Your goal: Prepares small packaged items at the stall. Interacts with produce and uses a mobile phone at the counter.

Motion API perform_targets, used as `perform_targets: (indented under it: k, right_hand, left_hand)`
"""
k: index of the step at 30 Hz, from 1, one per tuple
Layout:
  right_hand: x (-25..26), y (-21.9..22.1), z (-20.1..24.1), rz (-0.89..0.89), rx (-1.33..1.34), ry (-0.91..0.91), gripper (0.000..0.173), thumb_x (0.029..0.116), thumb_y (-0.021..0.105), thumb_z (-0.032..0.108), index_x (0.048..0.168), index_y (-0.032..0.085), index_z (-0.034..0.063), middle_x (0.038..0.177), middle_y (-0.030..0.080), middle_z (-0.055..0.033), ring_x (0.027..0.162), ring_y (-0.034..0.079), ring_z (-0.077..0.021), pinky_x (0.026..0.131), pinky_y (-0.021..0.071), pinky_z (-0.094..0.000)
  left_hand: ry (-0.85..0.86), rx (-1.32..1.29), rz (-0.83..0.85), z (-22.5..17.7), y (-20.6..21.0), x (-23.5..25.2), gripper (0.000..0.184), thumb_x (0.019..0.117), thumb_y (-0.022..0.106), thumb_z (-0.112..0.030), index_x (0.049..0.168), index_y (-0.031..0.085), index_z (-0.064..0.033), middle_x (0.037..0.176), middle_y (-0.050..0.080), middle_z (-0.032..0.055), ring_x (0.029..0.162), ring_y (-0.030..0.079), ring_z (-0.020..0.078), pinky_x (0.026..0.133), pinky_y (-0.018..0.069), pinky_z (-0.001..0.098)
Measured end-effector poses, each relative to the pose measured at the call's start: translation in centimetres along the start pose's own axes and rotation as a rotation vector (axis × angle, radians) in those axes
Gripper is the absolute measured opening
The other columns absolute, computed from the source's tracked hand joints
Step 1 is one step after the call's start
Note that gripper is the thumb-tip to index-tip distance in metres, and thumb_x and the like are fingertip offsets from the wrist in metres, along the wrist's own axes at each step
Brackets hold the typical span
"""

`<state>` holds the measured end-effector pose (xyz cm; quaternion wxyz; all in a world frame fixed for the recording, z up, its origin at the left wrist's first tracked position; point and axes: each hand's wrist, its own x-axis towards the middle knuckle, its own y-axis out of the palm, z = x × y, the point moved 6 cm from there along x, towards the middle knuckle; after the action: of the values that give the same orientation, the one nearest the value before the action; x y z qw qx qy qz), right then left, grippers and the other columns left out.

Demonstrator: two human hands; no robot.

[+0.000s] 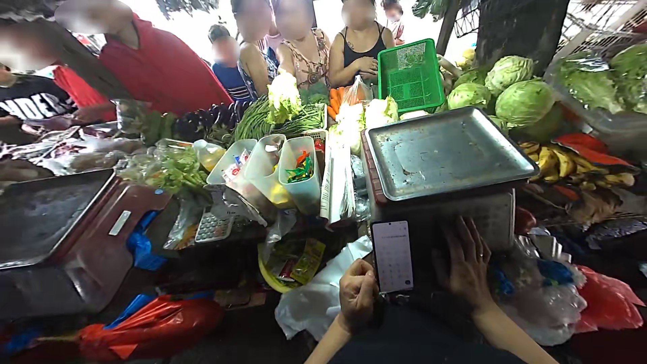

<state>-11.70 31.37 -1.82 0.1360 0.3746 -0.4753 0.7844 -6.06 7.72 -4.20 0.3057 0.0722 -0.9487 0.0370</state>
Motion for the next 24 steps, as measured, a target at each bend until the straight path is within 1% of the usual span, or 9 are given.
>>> perform_targets:
  k: [4,9,11,14,16,18,21,23,24]
  right_hand:
    - [0.0,-0.1,0.1,-0.005,0.0,-0.011,0.053,0.1041,0.043,0.043,0.144,0.056,0.0102,0.154,0.048,-0.0233,0.15,0.036,-0.0389,0.121,0.0262,-0.0538]
    - [0.1,-0.1,0.0,0.0,-0.012,-0.012,0.053,0.1042,0.043,0.042,0.144,0.055,0.0107,0.154,0.048,-0.023,0.15,0.037,-0.0382,0.121,0.0255,-0.053]
    - [0.2,-0.4,0.1,0.01,0.01,-0.001,0.054,0.1037,0.043,0.043,0.144,0.057,0.0101,0.154,0.048,-0.0237,0.149,0.037,-0.0397,0.12,0.0261,-0.0551]
    - [0.9,-1.5,0.7,0.068,0.103,0.042,0.055,0.104,0.042,0.044,0.144,0.057,0.0091,0.154,0.048,-0.025,0.148,0.038,-0.0415,0.118,0.0294,-0.0604]
    - [1.2,-2.5,1.3,0.082,0.158,0.052,0.055,0.1051,0.041,0.044,0.144,0.057,0.0085,0.15,0.052,-0.0236,0.145,0.043,-0.0388,0.116,0.0329,-0.0578]
    - [1.4,-3.4,2.1,0.08,0.202,0.038,0.054,0.1056,0.042,0.043,0.144,0.057,0.0085,0.147,0.055,-0.0216,0.143,0.046,-0.0357,0.116,0.0345,-0.0535]
    - [1.6,-4.2,3.2,0.092,0.261,-0.018,0.051,0.1058,0.044,0.043,0.144,0.057,0.0108,0.144,0.059,-0.0154,0.14,0.049,-0.0301,0.116,0.0362,-0.0488]
    - [1.7,-4.5,3.9,0.095,0.326,-0.049,0.048,0.106,0.046,0.042,0.143,0.057,0.0124,0.142,0.06,-0.0118,0.138,0.05,-0.0257,0.115,0.0371,-0.0447]
    - [1.7,-4.6,4.1,0.094,0.358,-0.061,0.047,0.1061,0.047,0.042,0.142,0.058,0.0133,0.14,0.061,-0.0103,0.136,0.051,-0.0236,0.113,0.0387,-0.0427]
  left_hand:
    - [-0.035,0.023,0.014,-0.1,-0.1,0.0,0.046,0.0994,0.046,-0.011,0.055,0.053,-0.0061,0.08,0.062,0.0042,0.073,0.059,0.0069,0.065,0.0504,0.0181]
    - [-0.075,0.01,0.018,-0.4,0.0,0.0,0.043,0.0948,0.046,-0.007,0.052,0.05,-0.0059,0.081,0.063,0.005,0.074,0.06,0.0069,0.064,0.0505,0.018]
    - [-0.087,0.007,0.01,-0.5,0.0,0.0,0.042,0.0929,0.047,-0.006,0.051,0.049,-0.0059,0.082,0.064,0.0056,0.072,0.06,0.0066,0.062,0.0504,0.0179]
    - [-0.102,0.0,0.005,-0.6,0.0,-0.1,0.04,0.0906,0.047,-0.005,0.05,0.048,-0.0056,0.083,0.065,0.006,0.073,0.061,0.0069,0.062,0.0505,0.0181]
    - [-0.131,-0.016,-0.013,-0.7,-0.2,-0.2,0.039,0.0893,0.046,-0.003,0.05,0.048,-0.0057,0.084,0.066,0.0058,0.072,0.061,0.0067,0.062,0.0506,0.0183]
    - [-0.168,-0.035,-0.053,-1.0,-0.3,-0.2,0.039,0.0892,0.046,-0.003,0.051,0.05,-0.006,0.083,0.066,0.0052,0.066,0.059,0.0058,0.059,0.0499,0.0186]
    - [-0.205,-0.096,-0.114,-1.5,-0.5,-0.2,0.042,0.0967,0.044,-0.007,0.057,0.058,-0.0058,0.082,0.063,0.0036,0.058,0.055,0.0043,0.053,0.05,0.0179]
    - [-0.174,-0.149,-0.099,-2.0,-0.6,0.2,0.045,0.1052,0.042,-0.016,0.067,0.063,-0.0063,0.084,0.063,0.0032,0.06,0.058,0.0049,0.054,0.0523,0.0181]
    - [-0.152,-0.168,-0.077,-2.1,-0.5,0.3,0.047,0.1079,0.042,-0.023,0.07,0.064,-0.0066,0.086,0.062,0.0031,0.065,0.059,0.0053,0.056,0.0522,0.0183]
